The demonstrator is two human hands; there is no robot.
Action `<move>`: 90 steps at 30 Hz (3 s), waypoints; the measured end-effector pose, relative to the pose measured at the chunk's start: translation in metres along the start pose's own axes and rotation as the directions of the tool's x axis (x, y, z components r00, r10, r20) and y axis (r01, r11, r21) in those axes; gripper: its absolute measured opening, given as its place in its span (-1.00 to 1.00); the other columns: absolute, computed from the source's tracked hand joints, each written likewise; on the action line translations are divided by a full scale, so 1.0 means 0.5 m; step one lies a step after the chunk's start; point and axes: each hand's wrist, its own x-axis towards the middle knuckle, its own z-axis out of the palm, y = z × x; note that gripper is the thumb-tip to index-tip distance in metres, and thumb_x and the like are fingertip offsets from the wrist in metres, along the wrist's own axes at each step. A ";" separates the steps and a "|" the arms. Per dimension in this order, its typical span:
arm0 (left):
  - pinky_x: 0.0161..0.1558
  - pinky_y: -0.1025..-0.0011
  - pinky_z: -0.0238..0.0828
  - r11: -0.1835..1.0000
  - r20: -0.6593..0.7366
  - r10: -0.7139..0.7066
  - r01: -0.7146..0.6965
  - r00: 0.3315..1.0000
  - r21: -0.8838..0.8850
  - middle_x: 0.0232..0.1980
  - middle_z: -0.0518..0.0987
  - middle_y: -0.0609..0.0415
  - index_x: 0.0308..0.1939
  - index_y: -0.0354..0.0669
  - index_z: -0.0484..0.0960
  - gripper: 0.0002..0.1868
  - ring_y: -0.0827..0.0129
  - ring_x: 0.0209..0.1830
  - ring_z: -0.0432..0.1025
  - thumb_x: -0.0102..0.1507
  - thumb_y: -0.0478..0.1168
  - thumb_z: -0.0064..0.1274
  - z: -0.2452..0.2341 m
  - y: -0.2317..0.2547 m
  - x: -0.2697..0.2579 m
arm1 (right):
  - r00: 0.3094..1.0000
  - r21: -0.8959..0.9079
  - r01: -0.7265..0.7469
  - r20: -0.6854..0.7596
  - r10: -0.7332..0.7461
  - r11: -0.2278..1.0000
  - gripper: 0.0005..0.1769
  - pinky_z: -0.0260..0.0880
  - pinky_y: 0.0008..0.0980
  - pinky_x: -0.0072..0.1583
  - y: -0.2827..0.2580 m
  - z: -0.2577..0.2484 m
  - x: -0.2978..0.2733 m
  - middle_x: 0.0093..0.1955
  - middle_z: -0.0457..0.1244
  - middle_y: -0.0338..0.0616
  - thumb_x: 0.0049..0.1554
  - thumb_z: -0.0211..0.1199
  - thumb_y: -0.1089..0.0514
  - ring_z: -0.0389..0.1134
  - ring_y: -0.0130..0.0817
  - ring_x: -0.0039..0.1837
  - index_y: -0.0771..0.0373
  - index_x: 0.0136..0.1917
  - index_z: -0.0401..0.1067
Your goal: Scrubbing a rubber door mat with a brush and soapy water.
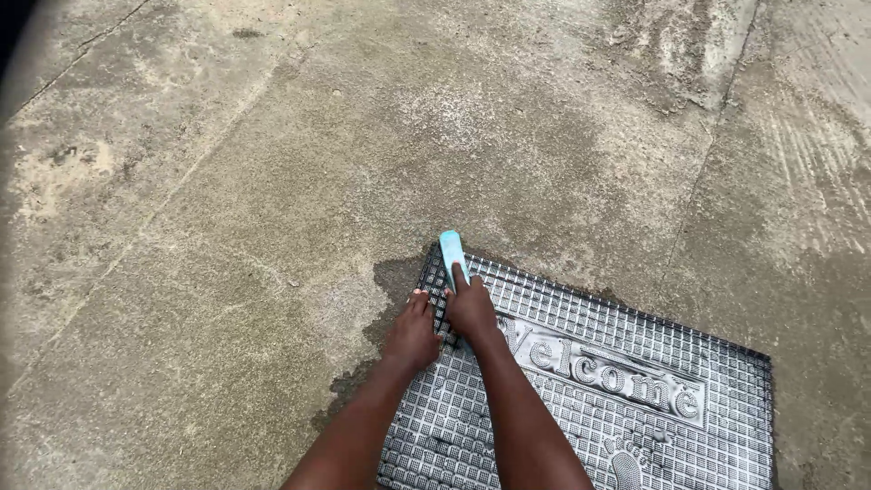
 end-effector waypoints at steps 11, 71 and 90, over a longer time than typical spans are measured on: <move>0.57 0.04 -0.20 0.955 0.122 0.011 -0.047 0.993 0.291 0.55 0.17 -0.09 0.34 -0.21 0.47 -0.34 0.01 0.58 0.02 0.12 -0.38 0.16 -0.060 -0.047 0.001 | 0.998 -0.126 -0.052 0.035 0.057 0.991 -0.32 0.50 -0.08 0.15 0.067 -0.080 -0.042 0.33 0.16 0.20 0.33 0.02 -0.07 0.36 -0.04 0.19 -0.16 0.66 -0.04; 0.38 0.10 0.24 0.963 0.287 -0.243 0.196 0.927 0.183 0.30 0.29 -0.02 0.29 -0.17 0.31 0.19 0.04 0.39 0.19 -0.27 0.05 0.69 0.084 -0.031 -0.103 | 0.947 -0.166 0.321 0.071 -0.313 0.932 -0.38 0.45 -0.06 0.11 -0.035 -0.126 0.083 0.27 0.24 0.04 0.28 0.10 -0.06 0.32 -0.07 0.24 -0.16 0.59 0.13; 0.45 0.12 0.24 0.964 0.290 -0.246 0.203 0.925 0.171 0.39 0.31 -0.07 0.39 -0.18 0.29 0.23 0.05 0.46 0.18 -0.22 0.04 0.67 0.029 -0.006 -0.120 | 0.824 0.018 -0.460 -0.363 0.434 0.888 -0.32 0.42 0.04 0.05 0.349 -0.118 -0.132 0.13 0.18 0.17 0.30 0.07 -0.05 0.35 0.09 0.11 -0.02 0.64 0.07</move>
